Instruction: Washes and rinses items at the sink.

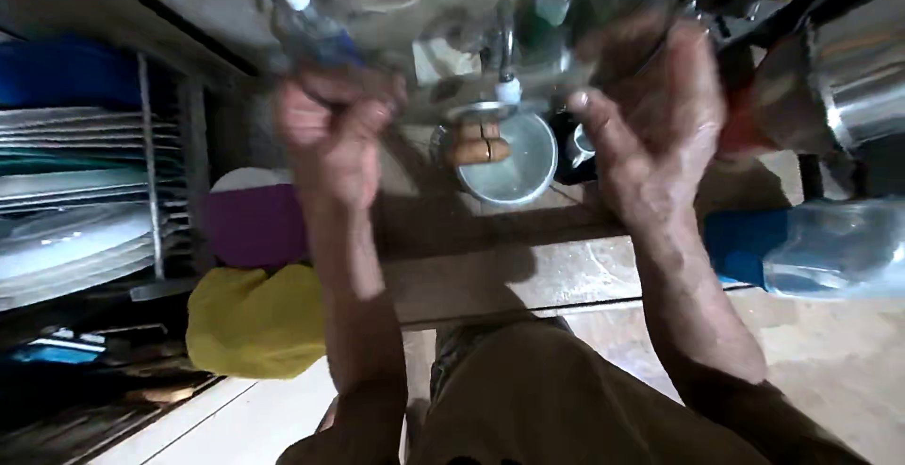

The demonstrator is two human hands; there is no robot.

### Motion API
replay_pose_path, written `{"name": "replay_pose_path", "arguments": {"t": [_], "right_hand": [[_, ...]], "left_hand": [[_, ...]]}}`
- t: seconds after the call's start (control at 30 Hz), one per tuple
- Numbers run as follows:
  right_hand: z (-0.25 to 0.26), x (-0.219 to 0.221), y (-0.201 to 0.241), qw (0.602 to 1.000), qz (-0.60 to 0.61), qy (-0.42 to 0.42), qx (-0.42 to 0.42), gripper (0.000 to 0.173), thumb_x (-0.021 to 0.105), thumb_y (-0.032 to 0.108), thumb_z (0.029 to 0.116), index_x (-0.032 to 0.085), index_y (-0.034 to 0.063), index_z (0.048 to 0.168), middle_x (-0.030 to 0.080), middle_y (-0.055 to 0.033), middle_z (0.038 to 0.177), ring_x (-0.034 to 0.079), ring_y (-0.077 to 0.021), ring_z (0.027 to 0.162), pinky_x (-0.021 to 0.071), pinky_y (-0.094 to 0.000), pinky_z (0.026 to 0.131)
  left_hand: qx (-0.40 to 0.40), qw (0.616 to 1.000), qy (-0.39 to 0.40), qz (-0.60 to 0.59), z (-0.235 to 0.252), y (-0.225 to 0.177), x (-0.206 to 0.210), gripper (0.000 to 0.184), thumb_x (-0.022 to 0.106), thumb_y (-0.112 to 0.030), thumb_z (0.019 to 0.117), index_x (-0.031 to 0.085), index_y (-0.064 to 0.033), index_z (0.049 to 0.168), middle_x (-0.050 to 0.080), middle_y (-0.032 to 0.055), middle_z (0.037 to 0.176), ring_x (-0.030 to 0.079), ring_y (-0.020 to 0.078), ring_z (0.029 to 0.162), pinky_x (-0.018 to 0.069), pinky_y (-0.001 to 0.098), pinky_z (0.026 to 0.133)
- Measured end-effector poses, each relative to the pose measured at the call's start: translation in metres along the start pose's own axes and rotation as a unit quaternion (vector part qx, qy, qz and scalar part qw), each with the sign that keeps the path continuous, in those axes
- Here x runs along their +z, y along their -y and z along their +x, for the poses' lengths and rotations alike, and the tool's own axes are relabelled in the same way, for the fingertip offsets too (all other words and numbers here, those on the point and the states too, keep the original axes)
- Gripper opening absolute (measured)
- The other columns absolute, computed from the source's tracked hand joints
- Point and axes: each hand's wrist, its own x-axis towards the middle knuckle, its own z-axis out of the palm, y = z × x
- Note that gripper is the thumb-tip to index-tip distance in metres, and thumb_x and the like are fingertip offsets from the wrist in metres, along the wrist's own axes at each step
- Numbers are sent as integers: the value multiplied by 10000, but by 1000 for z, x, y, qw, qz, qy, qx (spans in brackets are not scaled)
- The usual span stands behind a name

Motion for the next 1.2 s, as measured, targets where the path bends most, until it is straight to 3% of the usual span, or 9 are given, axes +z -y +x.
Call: {"name": "replay_pose_path", "arguments": {"t": [0.07, 0.13, 0.2, 0.23, 0.3, 0.37, 0.57, 0.83, 1.2], "right_hand": [[9, 6, 13, 995, 35, -55, -80, 530, 662, 94, 987, 409, -217, 1334, 601, -264, 1255, 638, -284, 1195, 567, -433, 1047], [-17, 20, -12, 993, 70, -58, -73, 557, 590, 139, 1034, 330, -176, 1412, 574, -234, 1334, 613, -239, 1236, 547, -413, 1058], [-68, 32, -71, 990, 101, 13, 96, 456, 582, 145, 1029, 390, -67, 1385, 619, -147, 1264, 651, -178, 1120, 586, -366, 944], [-94, 32, -99, 971, 96, 57, 213, 421, 603, 139, 1019, 433, -18, 1370, 638, -134, 1200, 679, -199, 1033, 619, -390, 846], [-121, 25, -128, 922, 68, 117, 362, 438, 646, 170, 1011, 468, 44, 1390, 667, -154, 1159, 708, -262, 956, 624, -462, 783], [-135, 15, -132, 900, 67, 132, 411, 462, 637, 177, 1015, 461, 44, 1421, 683, -161, 1149, 726, -279, 921, 632, -467, 766], [-121, -17, -113, 917, 150, 67, 364, 518, 607, 108, 1020, 436, 44, 1505, 675, -127, 1213, 736, -276, 931, 660, -449, 754], [-114, -45, -73, 903, 259, 9, 344, 326, 576, 15, 1006, 596, -11, 1330, 735, -132, 1015, 732, -228, 843, 641, -389, 729], [-120, -18, -76, 880, 286, -40, 376, 401, 549, -38, 990, 535, 7, 1388, 700, -96, 1033, 705, -189, 876, 620, -384, 835]], "left_hand": [[73, 996, -19, 38, 10, -41, 15, 300, 813, -180, 872, 605, -149, 1085, 721, 7, 962, 711, 230, 975, 580, 514, 950], [60, 991, -49, 106, -13, -40, 29, 432, 810, -253, 882, 541, -153, 1204, 714, -48, 1024, 699, 172, 1016, 580, 447, 969], [-79, 983, -90, 143, -61, 14, 32, 227, 761, -154, 907, 606, -169, 1071, 739, -45, 1033, 710, 138, 1022, 589, 399, 955], [-190, 962, -125, 149, -89, 49, 36, 164, 712, -115, 944, 586, -80, 1042, 704, 14, 981, 698, 151, 937, 601, 400, 883], [-356, 908, -173, 135, -127, 98, 43, 283, 656, -182, 1004, 562, 11, 1187, 665, 120, 1035, 698, 230, 886, 627, 454, 802], [-404, 886, -187, 130, -143, 103, 55, 281, 650, -195, 1013, 556, 3, 1189, 686, 132, 1024, 729, 256, 828, 650, 459, 748], [-387, 904, -168, 70, -105, 57, 78, 214, 503, -191, 1086, 536, -40, 1234, 750, 160, 1042, 761, 297, 806, 658, 428, 696], [-388, 901, -193, -15, -96, 52, 70, 276, 452, -277, 1105, 553, -120, 1308, 732, 71, 1048, 732, 184, 829, 632, 335, 713], [-371, 911, -119, -132, -89, 25, 61, 458, 207, -334, 1132, 480, -133, 1440, 713, 133, 1215, 709, 312, 1090, 592, 502, 924]]}}
